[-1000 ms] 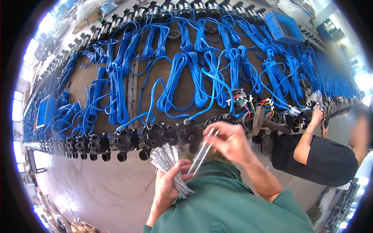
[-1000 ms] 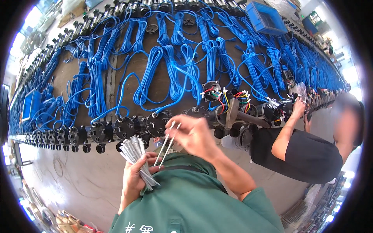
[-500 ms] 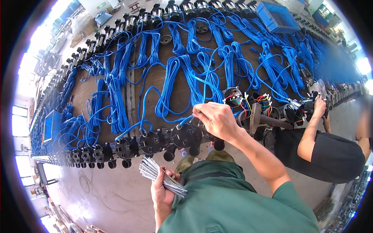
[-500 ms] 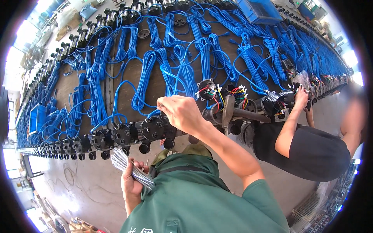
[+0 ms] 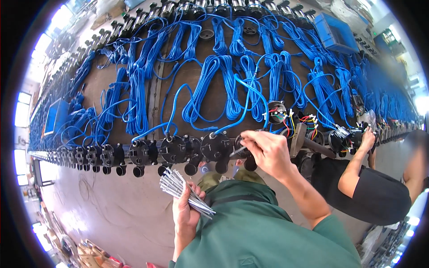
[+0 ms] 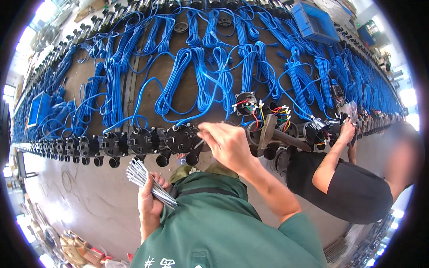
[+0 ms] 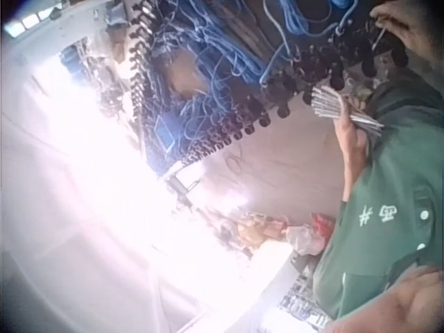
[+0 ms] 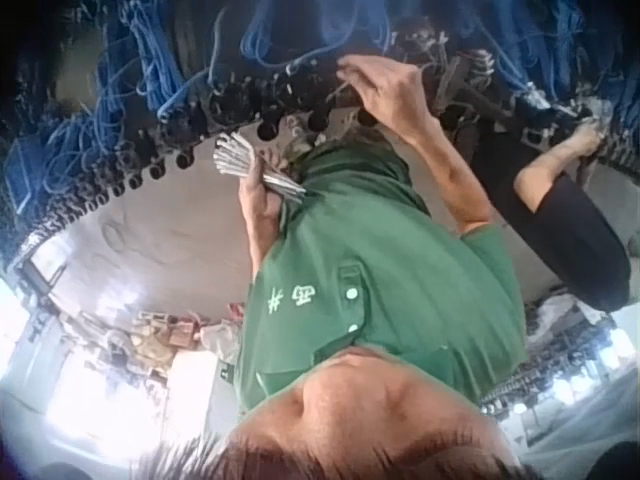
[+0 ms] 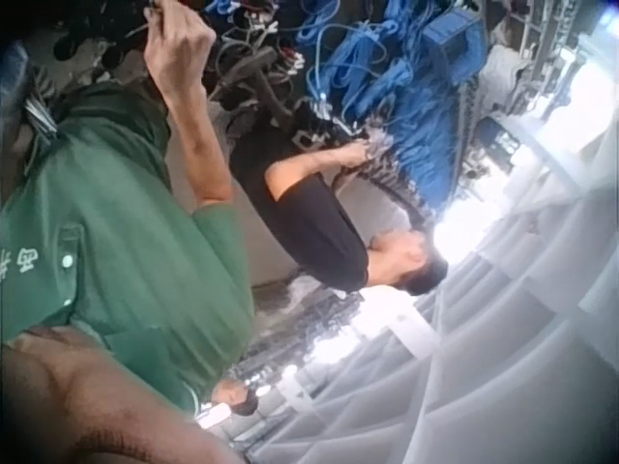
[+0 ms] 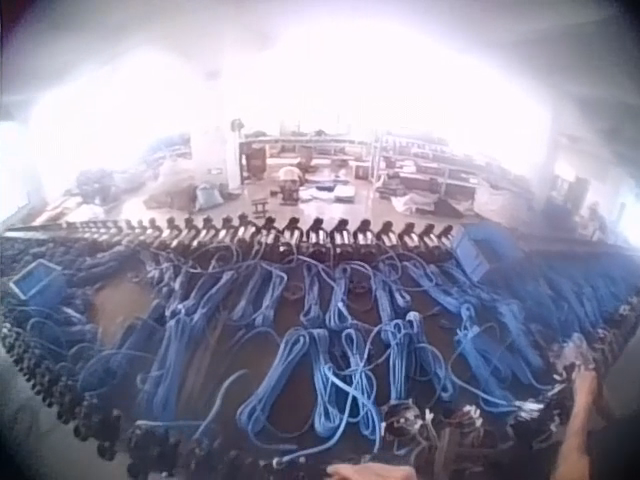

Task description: The person assembles long blue cables into black housings by inserting metal pins and using a hammer to secure parts at an assembly line.

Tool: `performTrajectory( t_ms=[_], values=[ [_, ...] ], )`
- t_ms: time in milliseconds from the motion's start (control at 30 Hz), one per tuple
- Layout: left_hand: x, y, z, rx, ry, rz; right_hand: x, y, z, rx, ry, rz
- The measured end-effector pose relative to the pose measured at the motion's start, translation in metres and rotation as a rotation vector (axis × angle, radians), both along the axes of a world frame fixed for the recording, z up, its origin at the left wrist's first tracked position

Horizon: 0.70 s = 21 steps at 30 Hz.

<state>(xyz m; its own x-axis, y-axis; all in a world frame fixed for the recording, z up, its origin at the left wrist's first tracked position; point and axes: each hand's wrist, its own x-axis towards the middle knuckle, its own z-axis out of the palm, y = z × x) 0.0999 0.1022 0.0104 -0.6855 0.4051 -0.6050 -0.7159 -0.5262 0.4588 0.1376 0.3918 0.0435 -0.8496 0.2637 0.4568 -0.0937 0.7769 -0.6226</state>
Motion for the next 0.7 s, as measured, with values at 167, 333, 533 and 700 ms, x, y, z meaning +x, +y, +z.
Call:
performTrajectory(
  t_ms=[167, 333, 533, 700],
  values=[
    [0.0, 0.0, -0.002, 0.05, 0.008, -0.027, 0.003, -0.013, -0.02, 0.003, 0.049, -0.001],
    [0.0, -0.002, 0.002, 0.048, -0.059, -0.058, 0.004, -0.019, 0.001, -0.03, -0.013, -0.044],
    [-0.003, -0.005, 0.001, 0.023, -0.016, -0.155, -0.002, -0.02, -0.015, 0.135, 0.023, 0.049],
    [-0.006, -0.006, 0.008, -0.08, -0.007, -0.174, -0.003, -0.023, 0.002, 0.026, 0.042, -0.005]
  ],
)
